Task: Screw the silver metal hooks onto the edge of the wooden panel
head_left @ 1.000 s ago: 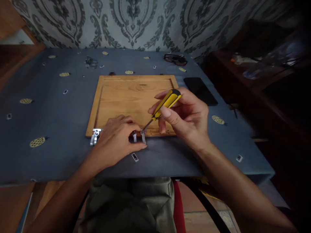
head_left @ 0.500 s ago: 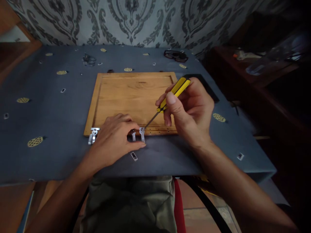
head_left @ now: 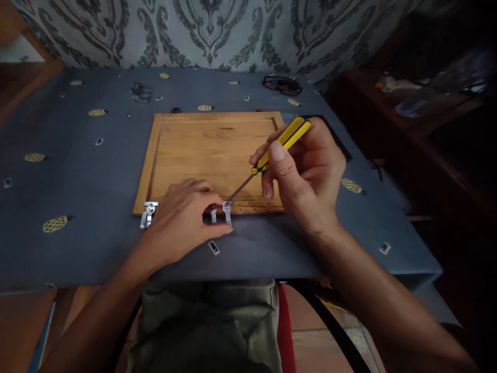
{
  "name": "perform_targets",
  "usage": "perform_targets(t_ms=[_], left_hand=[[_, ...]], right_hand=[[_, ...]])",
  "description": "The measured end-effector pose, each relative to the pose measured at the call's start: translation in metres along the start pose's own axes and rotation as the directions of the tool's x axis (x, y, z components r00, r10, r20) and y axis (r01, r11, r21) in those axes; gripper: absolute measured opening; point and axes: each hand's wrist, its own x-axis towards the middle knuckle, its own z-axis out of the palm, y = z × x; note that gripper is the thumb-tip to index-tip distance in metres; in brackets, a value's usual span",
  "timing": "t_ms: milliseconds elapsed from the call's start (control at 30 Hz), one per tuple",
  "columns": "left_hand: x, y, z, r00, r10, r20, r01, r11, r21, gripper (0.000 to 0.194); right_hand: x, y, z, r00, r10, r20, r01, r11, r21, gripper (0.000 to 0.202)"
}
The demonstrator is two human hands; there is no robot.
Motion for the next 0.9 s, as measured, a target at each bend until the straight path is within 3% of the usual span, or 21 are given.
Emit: perform_targets(t_ms=[367,700,900], left_hand=[[0.001,0.002,-0.001,1.0,-0.018,0.025,0.018,1.0,0.016,0.02],[-0.001,-0.002,0.001,1.0,0.017,-0.017,-0.017,1.0,0.008,0.024],[-0.001,0.0,-0.001,1.0,-0.008,0.011,0.008,1.0,0.006,0.023]], right_hand=[[-0.001,-0.004,0.003,0.997,0.032,0.068,-0.034,0.999,0.037,0.037],[-0.001,-0.009,0.006,0.994,0.044,0.105,-0.048,0.998,0.039,0.055],[0.0,0.002,0.002,0.99,0.016,0.142,-0.027,0.997,0.076,0.036]])
